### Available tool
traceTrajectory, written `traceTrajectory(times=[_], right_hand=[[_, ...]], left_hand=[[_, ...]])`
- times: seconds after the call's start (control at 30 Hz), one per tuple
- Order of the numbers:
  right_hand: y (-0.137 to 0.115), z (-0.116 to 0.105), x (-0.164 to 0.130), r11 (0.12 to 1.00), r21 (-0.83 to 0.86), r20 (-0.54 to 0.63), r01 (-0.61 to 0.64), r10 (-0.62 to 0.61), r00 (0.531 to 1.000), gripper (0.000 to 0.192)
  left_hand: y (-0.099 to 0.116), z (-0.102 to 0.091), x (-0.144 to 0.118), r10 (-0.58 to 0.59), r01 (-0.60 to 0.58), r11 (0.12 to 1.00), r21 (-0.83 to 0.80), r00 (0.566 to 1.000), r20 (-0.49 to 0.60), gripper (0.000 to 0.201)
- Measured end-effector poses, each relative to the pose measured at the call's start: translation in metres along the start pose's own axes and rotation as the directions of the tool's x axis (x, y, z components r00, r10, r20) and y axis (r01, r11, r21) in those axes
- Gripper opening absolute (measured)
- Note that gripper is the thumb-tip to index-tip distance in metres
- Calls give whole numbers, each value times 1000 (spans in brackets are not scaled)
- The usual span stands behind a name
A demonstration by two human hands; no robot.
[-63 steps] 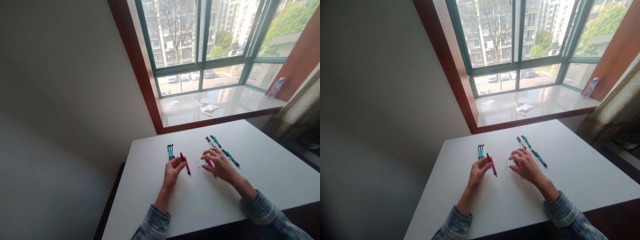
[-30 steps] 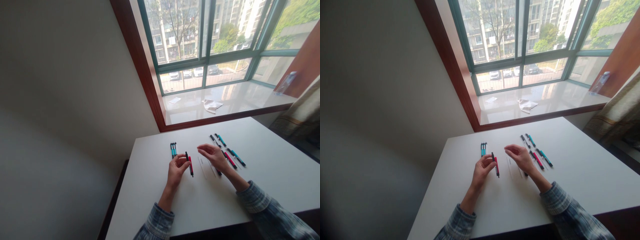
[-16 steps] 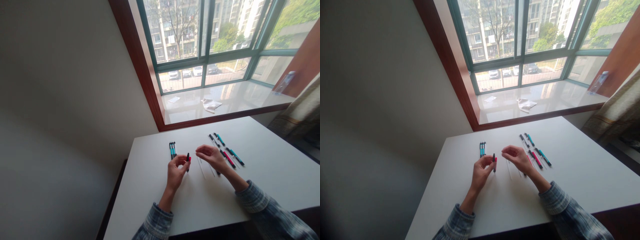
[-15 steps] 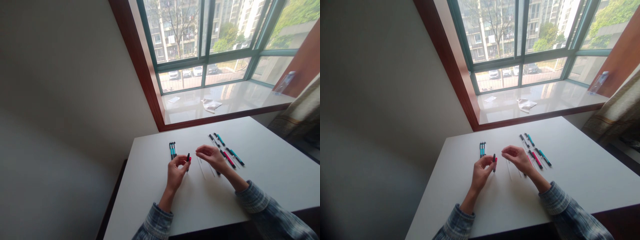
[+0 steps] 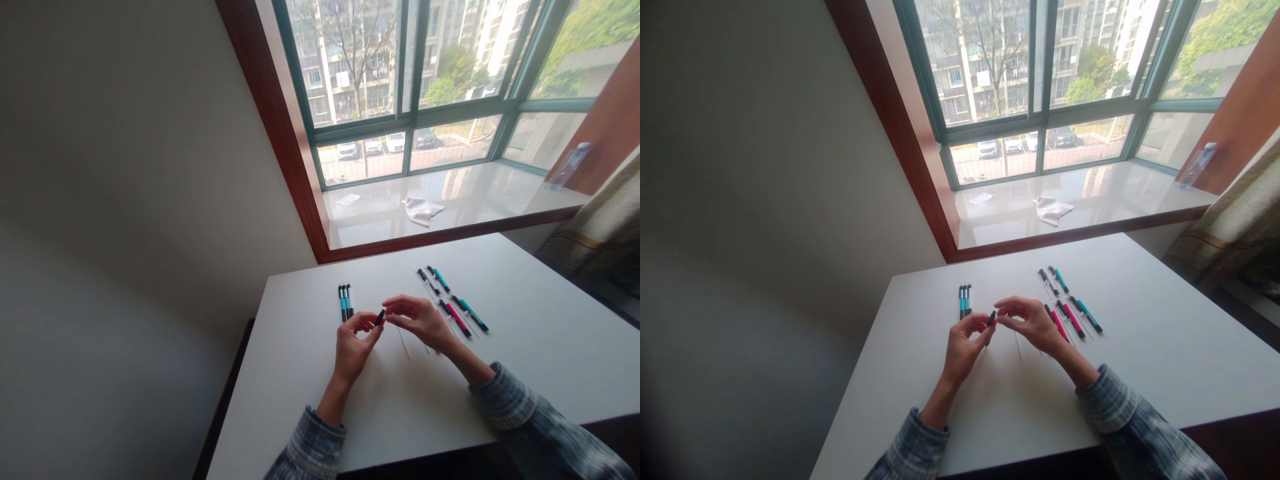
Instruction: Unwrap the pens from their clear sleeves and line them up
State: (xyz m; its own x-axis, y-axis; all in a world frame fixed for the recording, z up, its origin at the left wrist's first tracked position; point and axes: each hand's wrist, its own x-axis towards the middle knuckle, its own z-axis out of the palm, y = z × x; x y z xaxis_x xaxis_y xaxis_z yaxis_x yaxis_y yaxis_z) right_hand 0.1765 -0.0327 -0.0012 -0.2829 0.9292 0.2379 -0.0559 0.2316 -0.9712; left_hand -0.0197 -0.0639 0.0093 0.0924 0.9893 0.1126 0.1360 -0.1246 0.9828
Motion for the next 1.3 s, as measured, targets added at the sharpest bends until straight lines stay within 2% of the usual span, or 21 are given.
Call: traceTrajectory(times=[0.07, 0.13, 0.23, 0.33, 0.4, 0.5, 0.6, 0.73, 0.93, 1.0, 1.07, 1.17, 1.23, 1.3], right_hand=[[0, -1, 1, 1000, -11, -9, -1, 1, 1000, 40], [-1, -3, 1, 997, -82, -62, 5, -10, 998, 35], [-6, -8, -2, 937, -349, -168, -5, -57, 984, 30], [-14, -11, -15, 744, -668, -148, -28, -96, 984, 30], [-18, -8, -26, 582, -810, -117, -65, -52, 992, 28], [-19, 4, -40, 388, -907, -145, -164, 76, 986, 24], [-18, 18, -46, 324, -921, -166, -216, 174, 971, 18], [-18, 30, -48, 331, -919, -143, -213, 222, 964, 11], [-18, 30, -52, 377, -911, -122, -168, 145, 982, 15], [-20, 24, -51, 463, -870, -131, -171, 117, 984, 16], [-24, 17, -46, 610, -772, -145, -181, 108, 983, 17], [-33, 10, -34, 827, -534, -160, -179, 109, 981, 23], [-40, 10, -24, 916, -370, -168, -153, 96, 981, 31], [-47, 13, -14, 966, -234, -175, -110, 70, 982, 35]], left_hand=[[0, 0, 0, -2, 2, 1000, -14, 1000, 3, 26], [-2, -1, 1, -11, 11, 999, -51, 1000, -5, 26], [-4, -3, 3, -47, 39, 987, -158, 998, -45, 28], [-6, -6, 4, -108, 78, 957, -280, 989, -96, 35], [-6, -7, 4, -140, 93, 941, -326, 982, -124, 40], [-6, -8, 3, -155, 92, 939, -333, 974, -167, 42], [-7, -8, 3, -152, 82, 939, -335, 970, -188, 43], [-9, -10, 2, -131, 50, 943, -330, 965, -229, 39], [-9, -11, -1, -130, 44, 942, -331, 961, -242, 37], [-9, -11, -2, -131, 44, 942, -333, 962, -242, 38], [-9, -11, -2, -135, 53, 940, -336, 965, -226, 40], [-11, -11, -3, -126, 67, 947, -313, 977, -173, 40], [-13, -11, -4, -105, 65, 960, -273, 985, -135, 39], [-14, -10, -4, -84, 57, 971, -231, 991, -105, 37]])
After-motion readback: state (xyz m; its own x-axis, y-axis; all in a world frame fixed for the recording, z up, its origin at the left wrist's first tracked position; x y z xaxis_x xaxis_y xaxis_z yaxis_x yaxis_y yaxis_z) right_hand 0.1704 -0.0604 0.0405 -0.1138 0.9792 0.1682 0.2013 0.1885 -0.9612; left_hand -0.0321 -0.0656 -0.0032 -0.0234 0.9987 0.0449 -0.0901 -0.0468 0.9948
